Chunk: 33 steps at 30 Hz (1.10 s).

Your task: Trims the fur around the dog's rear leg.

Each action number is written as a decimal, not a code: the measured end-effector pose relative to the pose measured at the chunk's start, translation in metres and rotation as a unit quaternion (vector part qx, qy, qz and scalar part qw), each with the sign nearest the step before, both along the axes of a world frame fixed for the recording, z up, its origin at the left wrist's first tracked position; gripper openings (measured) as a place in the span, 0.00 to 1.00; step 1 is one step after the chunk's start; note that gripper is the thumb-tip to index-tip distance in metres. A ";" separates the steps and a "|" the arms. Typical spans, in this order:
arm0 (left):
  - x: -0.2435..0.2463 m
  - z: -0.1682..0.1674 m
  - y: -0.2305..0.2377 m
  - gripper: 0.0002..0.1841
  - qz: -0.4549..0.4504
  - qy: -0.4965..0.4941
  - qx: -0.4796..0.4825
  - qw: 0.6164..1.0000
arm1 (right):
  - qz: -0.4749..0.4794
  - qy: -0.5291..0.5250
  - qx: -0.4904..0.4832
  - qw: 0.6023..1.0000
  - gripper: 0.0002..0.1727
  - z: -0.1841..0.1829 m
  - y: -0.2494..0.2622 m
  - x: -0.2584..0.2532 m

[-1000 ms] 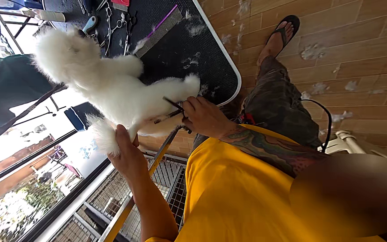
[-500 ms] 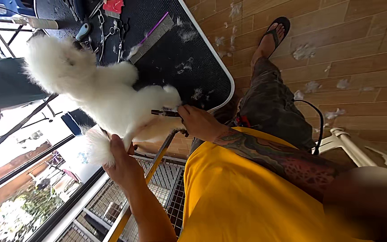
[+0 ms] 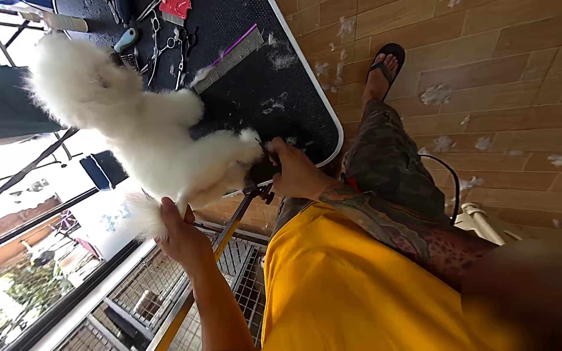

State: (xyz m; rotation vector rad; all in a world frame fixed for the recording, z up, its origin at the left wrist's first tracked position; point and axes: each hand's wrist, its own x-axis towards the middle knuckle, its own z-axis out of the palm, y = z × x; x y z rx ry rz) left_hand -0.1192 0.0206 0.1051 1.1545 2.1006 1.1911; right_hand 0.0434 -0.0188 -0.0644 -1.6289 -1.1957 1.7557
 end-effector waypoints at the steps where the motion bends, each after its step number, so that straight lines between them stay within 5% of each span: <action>1: -0.002 -0.006 0.000 0.10 0.019 0.001 0.008 1.000 | -0.007 -0.012 0.009 1.000 0.30 0.001 0.010 0.008; 6: -0.009 -0.041 0.004 0.16 0.159 0.070 0.082 0.981 | 0.013 -0.138 0.038 0.990 0.20 0.000 0.094 0.049; 12: -0.037 -0.081 0.026 0.28 0.336 -0.028 0.090 0.937 | 0.112 -0.258 0.047 0.958 0.37 -0.006 0.196 0.061; 16: -0.048 -0.078 0.034 0.27 0.407 0.023 0.119 0.905 | 0.191 -0.310 0.069 0.929 0.39 -0.013 0.231 0.054; 27: 0.031 -0.008 0.045 0.20 0.316 0.009 0.104 0.943 | 0.359 -0.293 0.024 0.886 0.16 -0.012 0.287 0.071; 33: 0.106 0.009 0.039 0.24 0.149 -0.095 0.081 0.981 | 0.340 -0.252 -0.003 0.906 0.21 -0.012 0.284 0.116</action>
